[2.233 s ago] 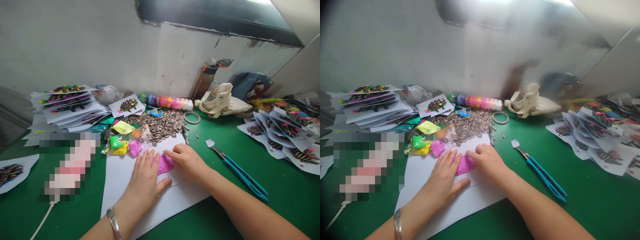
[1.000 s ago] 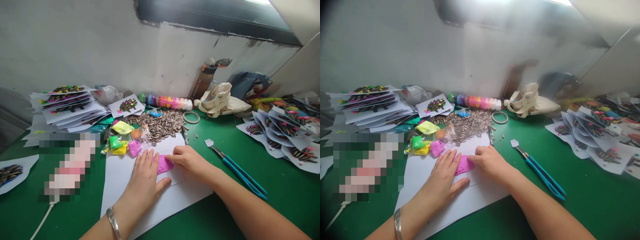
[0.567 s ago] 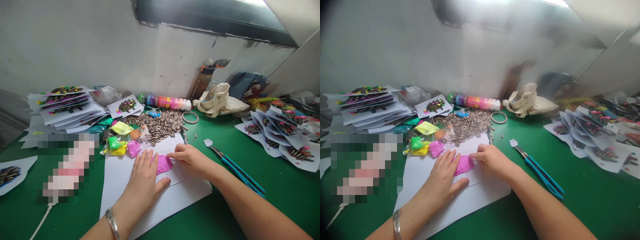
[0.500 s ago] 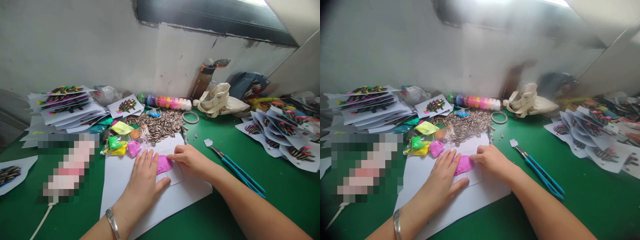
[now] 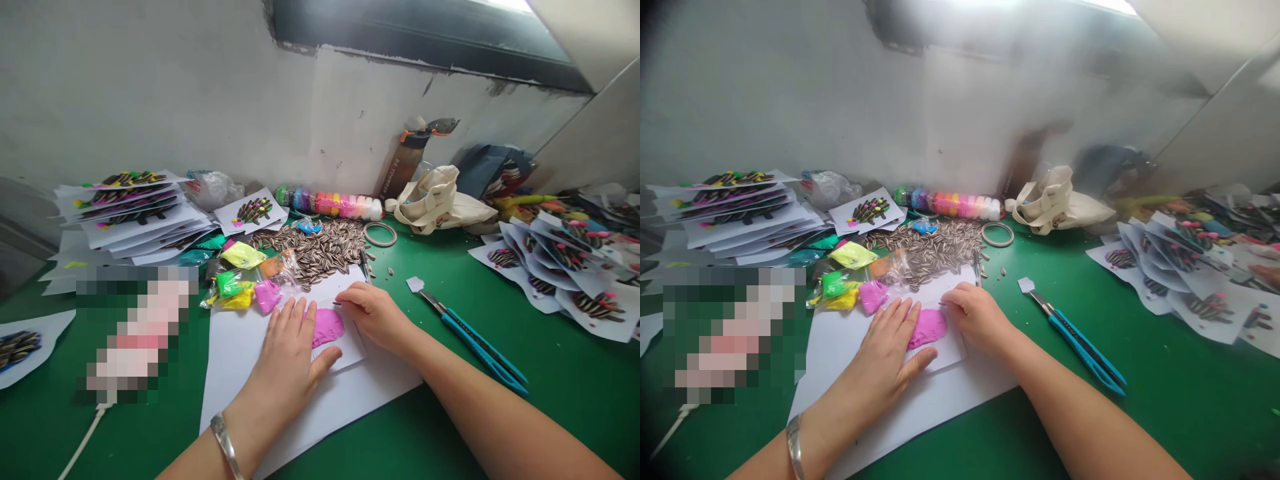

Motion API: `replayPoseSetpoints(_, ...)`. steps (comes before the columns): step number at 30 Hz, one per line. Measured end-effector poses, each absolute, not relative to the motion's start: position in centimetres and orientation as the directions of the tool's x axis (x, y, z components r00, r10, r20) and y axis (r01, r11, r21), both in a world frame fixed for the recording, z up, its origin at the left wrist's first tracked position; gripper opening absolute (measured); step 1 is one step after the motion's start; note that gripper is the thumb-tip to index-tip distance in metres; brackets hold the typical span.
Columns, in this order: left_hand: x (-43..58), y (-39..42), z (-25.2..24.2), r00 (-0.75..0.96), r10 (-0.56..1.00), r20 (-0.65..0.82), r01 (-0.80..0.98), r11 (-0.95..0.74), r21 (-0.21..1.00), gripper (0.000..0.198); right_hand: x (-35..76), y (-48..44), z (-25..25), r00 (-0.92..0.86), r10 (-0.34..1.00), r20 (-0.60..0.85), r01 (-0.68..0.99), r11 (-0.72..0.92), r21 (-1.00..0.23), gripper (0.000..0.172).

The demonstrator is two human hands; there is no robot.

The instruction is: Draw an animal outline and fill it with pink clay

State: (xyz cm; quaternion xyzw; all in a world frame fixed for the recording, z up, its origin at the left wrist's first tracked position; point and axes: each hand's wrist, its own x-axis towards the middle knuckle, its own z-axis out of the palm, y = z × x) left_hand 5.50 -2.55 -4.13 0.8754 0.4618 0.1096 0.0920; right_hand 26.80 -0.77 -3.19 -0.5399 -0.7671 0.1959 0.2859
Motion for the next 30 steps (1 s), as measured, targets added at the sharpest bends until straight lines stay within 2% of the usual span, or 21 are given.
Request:
replayPoseSetpoints(8,5.5,-2.3,-3.2,0.561,0.824,0.072,0.765,-0.550,0.334,0.071,25.9,-1.1,-3.8,-0.328,0.902,0.282,0.791,0.426,-0.440,0.023)
replayPoseSetpoints(12,5.0,-1.9,-2.6,0.543,0.826,0.150,0.748,-0.557,0.362,0.065,25.6,-0.9,-4.0,-0.295,0.912,0.285,0.786,0.401,-0.471,0.022)
replayPoseSetpoints(17,4.0,-1.7,-1.0,0.539,0.806,0.245,0.732,-0.592,0.336,0.047,25.6,-0.6,-3.7,-0.282,0.924,0.258,0.787,0.377,-0.488,0.023)
replayPoseSetpoints(19,3.7,-1.7,-0.4,0.559,0.801,0.215,0.730,-0.598,0.331,0.041,25.6,-0.4,-3.4,-0.284,0.928,0.242,0.788,0.370,-0.492,0.023)
replayPoseSetpoints(24,3.3,-1.7,0.2,0.582,0.813,0.023,0.756,-0.551,0.353,0.033,24.8,0.4,-2.6,-0.304,0.928,0.215,0.767,0.372,-0.522,0.023)
replayPoseSetpoints(30,3.3,-1.5,-0.4,0.565,0.825,-0.014,0.767,-0.518,0.377,0.047,23.1,1.1,-3.4,-0.358,0.892,0.276,0.723,0.452,-0.523,0.020)
